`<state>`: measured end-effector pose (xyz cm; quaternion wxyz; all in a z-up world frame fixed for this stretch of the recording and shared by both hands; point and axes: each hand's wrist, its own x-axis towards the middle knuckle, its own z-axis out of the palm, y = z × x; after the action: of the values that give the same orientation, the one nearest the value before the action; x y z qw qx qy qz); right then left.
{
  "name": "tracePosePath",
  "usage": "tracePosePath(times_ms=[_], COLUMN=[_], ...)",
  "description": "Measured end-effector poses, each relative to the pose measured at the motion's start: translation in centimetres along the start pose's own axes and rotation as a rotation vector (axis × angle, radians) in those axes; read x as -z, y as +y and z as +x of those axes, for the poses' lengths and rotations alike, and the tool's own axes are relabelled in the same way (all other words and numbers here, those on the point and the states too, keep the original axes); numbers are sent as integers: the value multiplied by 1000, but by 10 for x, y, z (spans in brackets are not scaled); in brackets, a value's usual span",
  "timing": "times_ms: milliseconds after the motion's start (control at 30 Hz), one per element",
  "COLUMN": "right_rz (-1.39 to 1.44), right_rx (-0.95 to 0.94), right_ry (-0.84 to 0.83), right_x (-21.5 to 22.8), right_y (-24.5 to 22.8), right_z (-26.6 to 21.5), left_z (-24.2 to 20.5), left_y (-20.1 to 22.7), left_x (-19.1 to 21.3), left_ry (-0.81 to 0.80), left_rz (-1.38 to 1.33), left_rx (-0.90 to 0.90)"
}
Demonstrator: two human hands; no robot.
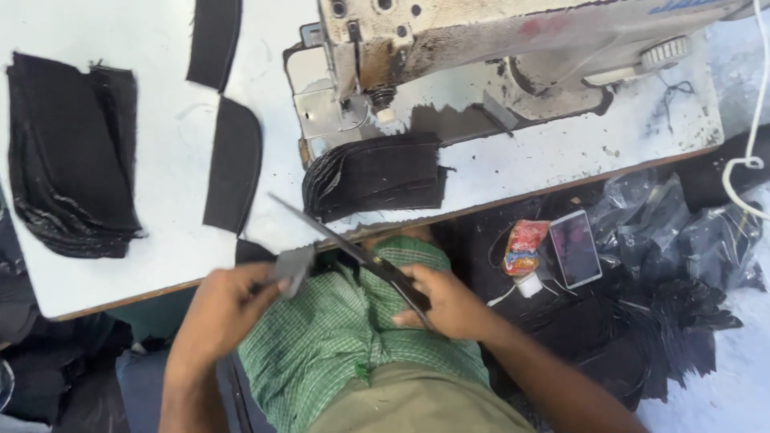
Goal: The person uses a pair of scissors to trim the edges of a stack of black fabric pieces. They hold the fabric with one hand and cut along the edges with the other, occasionally adjusting the stack on the table.
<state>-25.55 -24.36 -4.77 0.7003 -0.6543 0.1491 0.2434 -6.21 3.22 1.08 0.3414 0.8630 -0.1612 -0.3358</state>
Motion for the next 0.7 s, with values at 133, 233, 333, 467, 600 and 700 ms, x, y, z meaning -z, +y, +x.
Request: tracePosePath(times_ms=[133, 233, 333, 467, 600, 700], right_rz=[124, 188, 222, 110, -88, -188], right_rx=[164, 260, 358, 491, 610, 588], right_ry=[116, 149, 96, -18, 68, 192], right_x=[-30, -50, -53, -37, -12, 4], right_y=[-18, -40, -78, -98, -91, -78], right_z=[18, 30, 22, 0, -11, -15], left_z=[-11, -6, 11, 29, 9, -7], left_y=[31, 45, 14, -8, 18, 21], left_x=[-11, -13, -2, 28, 44, 34], left_ry=[-120, -216, -89, 236, 119, -217], left_rz=[103, 337, 491, 629, 769, 688], left_rx=[-245, -275, -402, -540, -266, 164])
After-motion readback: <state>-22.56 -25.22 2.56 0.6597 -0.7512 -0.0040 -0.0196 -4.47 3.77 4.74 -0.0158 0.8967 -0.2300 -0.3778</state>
